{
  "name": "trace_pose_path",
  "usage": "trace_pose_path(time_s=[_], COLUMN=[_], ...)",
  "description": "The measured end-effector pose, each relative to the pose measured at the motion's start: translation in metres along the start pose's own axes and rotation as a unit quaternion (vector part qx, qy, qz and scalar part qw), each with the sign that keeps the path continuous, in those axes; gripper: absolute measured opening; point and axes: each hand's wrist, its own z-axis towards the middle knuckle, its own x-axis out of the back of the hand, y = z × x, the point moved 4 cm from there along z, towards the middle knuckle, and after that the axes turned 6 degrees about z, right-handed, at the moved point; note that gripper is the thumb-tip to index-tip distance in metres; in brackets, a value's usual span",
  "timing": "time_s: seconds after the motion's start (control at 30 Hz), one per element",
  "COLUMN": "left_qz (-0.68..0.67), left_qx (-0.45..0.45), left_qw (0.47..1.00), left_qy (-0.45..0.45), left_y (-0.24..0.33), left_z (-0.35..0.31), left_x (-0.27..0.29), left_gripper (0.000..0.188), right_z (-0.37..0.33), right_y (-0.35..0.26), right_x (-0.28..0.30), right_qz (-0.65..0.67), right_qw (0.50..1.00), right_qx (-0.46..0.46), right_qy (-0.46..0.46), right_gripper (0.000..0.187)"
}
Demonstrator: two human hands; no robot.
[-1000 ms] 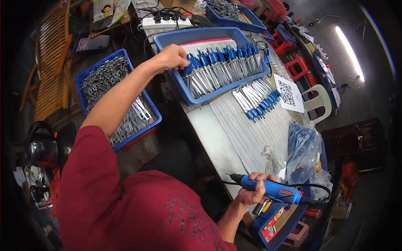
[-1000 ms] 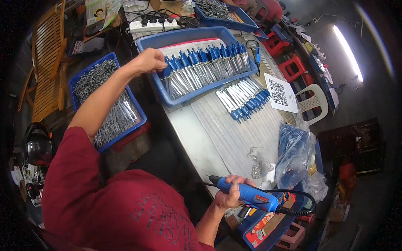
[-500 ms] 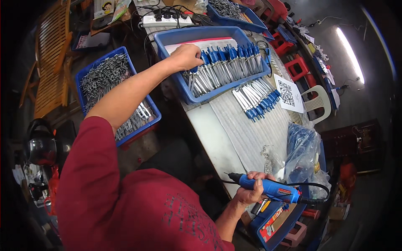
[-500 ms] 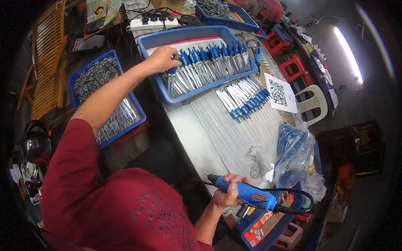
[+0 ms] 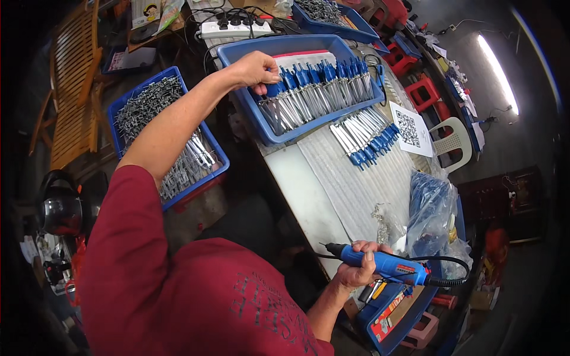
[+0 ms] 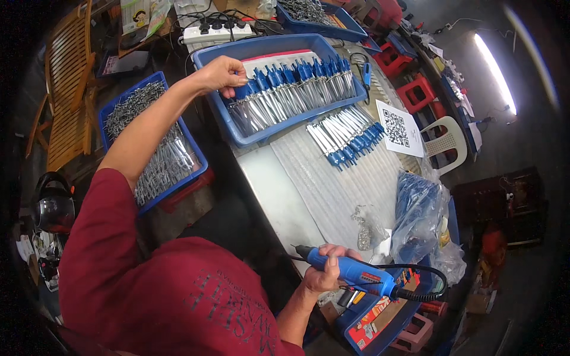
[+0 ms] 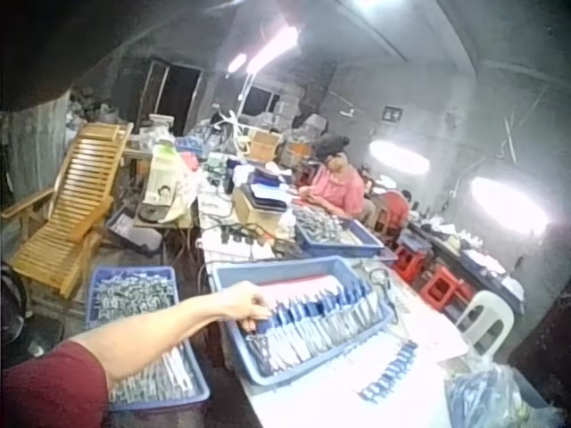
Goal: Assembling screwdriver bits into handles using an electric driver tool at a workstation.
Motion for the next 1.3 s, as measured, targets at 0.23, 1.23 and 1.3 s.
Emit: trace_pose_path(time_s=[0.23, 1.23, 1.3], left_qz=[0.209, 0.078, 0.094], left_qx=[-0.079, -0.085, -0.072], left_qw=[0.975, 0.993, 0.993], left_qy=[0.017, 0.019, 0.03], left_y=[0.001, -0.009, -0.007], left_z=[-0.007, -0.017, -0.016], left_x=[0.013, 0.007, 0.005], left_gripper=[0.013, 0.007, 0.007], right_z=[0.0, -0.001, -0.001], right_y=[0.001, 0.001, 0.002], right_x=[0.0, 0.001, 0.001], right_qz=[-0.006, 0.007, 0.004], right_qw=[1.0, 1.0, 1.0], right_qx=[0.011, -0.009, -0.014], right_qy=[-0.006, 0.016, 0.01], right_gripper=[0.036, 0.046, 0.046])
